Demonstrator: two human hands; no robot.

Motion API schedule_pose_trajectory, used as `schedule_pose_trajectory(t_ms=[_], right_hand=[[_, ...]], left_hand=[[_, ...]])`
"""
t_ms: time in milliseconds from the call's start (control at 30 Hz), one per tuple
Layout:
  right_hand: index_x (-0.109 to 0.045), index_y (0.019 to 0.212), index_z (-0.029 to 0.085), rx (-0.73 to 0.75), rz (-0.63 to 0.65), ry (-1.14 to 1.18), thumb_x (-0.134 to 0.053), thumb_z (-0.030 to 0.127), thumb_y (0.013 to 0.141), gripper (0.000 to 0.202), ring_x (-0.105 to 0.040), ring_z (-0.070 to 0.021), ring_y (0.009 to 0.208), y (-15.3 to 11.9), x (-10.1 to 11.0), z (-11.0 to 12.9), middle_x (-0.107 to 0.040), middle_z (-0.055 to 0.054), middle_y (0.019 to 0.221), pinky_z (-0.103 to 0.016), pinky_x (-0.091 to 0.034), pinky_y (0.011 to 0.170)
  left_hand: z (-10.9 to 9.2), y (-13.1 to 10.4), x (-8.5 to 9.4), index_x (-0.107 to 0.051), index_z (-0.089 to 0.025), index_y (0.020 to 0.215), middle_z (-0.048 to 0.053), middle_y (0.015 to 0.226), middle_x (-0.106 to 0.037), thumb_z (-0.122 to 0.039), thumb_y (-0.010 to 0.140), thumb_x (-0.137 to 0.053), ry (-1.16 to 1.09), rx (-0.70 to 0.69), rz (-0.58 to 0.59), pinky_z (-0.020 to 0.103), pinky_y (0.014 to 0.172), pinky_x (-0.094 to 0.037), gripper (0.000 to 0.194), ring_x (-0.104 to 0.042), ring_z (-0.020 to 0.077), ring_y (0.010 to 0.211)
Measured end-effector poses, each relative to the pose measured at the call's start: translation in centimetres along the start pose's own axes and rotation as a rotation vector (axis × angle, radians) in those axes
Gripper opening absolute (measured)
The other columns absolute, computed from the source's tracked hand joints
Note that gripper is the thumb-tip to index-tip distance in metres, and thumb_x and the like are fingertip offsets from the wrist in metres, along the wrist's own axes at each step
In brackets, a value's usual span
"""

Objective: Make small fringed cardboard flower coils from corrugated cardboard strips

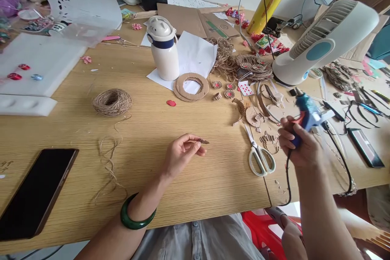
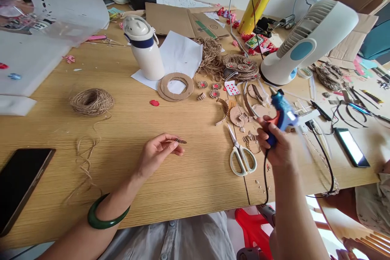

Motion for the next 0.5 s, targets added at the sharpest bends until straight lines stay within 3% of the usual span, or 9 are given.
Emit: schedule_pose_trajectory(t_ms=[67, 167, 333, 500], right_hand=[[-0.067, 0.088, 0.027, -0.145, 0.083, 0.192, -0.071, 0.037, 0.074, 0.018, -0.038, -0.0085, 0.049, -0.4, -2.4, -1.6, -0.071, -0.003, 0.096, -0.021, -0.021, 0.033], [-0.066, 0.089, 0.024, -0.230, 0.162, 0.315, -0.072, 0.030, 0.072, 0.018, -0.050, -0.0100, 0.055, -1.5, -6.9, -3.3, -0.071, -0.003, 0.093, -0.021, -0.033, 0.037], [-0.064, 0.085, 0.019, -0.199, 0.307, 0.304, -0.066, 0.024, 0.081, 0.006, -0.061, -0.0117, 0.054, -3.7, -13.9, -5.0, -0.075, -0.006, 0.096, -0.026, -0.048, 0.047], [-0.067, 0.089, 0.019, -0.218, 0.398, 0.241, -0.069, 0.028, 0.081, 0.012, -0.068, -0.0174, 0.059, -5.1, -17.4, -6.6, -0.076, -0.005, 0.086, -0.031, -0.056, 0.057]], left_hand=[[-0.1, 0.0, -0.2, -0.066, -0.012, 0.096, 0.008, 0.082, -0.077, -0.035, 0.087, -0.069, 0.020, -0.023, 0.011, 0.033, 0.073, -0.063, 0.025, -0.074, 0.0190, 0.075], [-0.1, -0.1, -0.3, -0.066, -0.012, 0.094, 0.010, 0.088, -0.076, -0.034, 0.087, -0.068, 0.052, -0.028, 0.018, 0.033, 0.073, -0.063, 0.023, -0.074, 0.0186, 0.076], [-0.3, -0.3, -0.3, -0.067, -0.014, 0.092, 0.008, 0.089, -0.074, -0.032, 0.085, -0.068, 0.101, -0.048, 0.000, 0.034, 0.074, -0.063, 0.019, -0.074, 0.0193, 0.076], [-0.8, -0.3, -0.3, -0.068, -0.016, 0.092, 0.008, 0.089, -0.074, -0.028, 0.085, -0.066, 0.194, -0.123, -0.055, 0.033, 0.075, -0.062, 0.014, -0.074, 0.0201, 0.080]])
Point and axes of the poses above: each hand's wrist, its own y-axis towards the middle knuckle, its own x-axis out of the back of the hand, z = x × y, the point moved 5 cm from there along y, towards the middle knuckle
